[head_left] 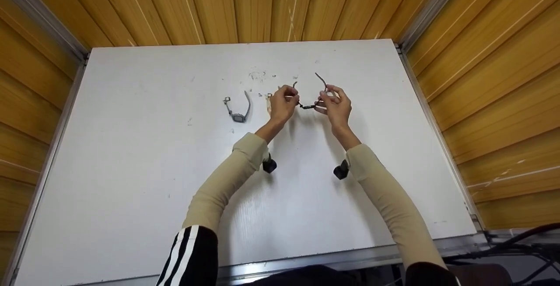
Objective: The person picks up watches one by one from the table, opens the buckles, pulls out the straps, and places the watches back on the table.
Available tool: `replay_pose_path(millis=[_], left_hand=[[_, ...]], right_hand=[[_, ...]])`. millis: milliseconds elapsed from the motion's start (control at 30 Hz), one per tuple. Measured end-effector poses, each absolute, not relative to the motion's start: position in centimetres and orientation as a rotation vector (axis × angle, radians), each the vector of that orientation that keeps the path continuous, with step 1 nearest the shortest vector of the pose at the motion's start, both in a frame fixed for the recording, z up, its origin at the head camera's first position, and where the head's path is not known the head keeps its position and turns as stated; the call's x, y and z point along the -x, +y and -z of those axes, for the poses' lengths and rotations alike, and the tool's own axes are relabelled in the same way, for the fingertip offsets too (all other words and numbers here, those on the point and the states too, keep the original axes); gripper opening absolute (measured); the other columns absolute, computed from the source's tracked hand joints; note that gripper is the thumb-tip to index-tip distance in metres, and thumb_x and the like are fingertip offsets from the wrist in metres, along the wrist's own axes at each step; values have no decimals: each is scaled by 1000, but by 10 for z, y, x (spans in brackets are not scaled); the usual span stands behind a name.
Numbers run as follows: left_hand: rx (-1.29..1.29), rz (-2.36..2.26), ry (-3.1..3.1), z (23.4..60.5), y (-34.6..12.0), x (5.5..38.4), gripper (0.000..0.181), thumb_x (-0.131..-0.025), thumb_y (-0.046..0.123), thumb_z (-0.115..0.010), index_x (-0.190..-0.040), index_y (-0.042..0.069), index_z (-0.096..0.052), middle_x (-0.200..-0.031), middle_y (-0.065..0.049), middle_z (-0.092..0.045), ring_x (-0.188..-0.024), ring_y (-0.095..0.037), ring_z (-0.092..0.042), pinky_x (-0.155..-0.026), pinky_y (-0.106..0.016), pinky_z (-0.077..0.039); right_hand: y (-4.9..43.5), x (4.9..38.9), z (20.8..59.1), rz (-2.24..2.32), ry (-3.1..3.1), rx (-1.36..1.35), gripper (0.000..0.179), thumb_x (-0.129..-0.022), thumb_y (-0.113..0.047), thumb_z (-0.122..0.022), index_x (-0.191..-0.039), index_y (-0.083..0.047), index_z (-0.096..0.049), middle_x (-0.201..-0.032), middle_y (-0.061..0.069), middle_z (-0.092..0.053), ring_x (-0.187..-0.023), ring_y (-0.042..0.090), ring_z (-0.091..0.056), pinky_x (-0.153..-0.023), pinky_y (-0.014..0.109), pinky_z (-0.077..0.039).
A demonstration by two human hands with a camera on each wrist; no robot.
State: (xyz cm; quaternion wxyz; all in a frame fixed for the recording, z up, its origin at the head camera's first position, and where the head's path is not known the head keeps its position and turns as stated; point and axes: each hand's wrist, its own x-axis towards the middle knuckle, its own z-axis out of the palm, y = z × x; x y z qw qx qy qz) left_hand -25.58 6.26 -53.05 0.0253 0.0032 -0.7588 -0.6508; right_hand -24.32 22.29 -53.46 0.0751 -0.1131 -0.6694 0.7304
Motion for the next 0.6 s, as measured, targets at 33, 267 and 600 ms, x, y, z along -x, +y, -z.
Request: replay_pose_path(millis=[33,267,600], left_hand=[[-20,1980,-2382,530,65,258,12,-95,-6,-62,-106,-6,-67,-111,-23,-72,-100,-31,-74,-81,-25,-61],[-84,1720,-2581,533,76,266,26,-94,-4,-61,-117,-1,-71,-114,-20,-73,-105,-28,-72,-90,-34,-56],[6,1508,-2758,553,84,262,41,-88,-7,-62,-129,-7,-65,-119,-25,-69,-113,-33,-67,-100,-38,-55]], right_hand=[[223,245,534,-2178,-2039,368,31,-97,-12,-69,-128,-7,-64,-94,14,-74,-80,19,-76,-75,35,-65],[222,253,537,-2073,-2227,514,34,-100,-12,-66,-133,-4,-66,-111,26,-71,-78,15,-75,-80,37,-64],[230,250,558,-2013,-2352,606,38,-99,-10,-66,-136,-2,-64,-113,21,-73,-73,8,-72,-73,29,-64]])
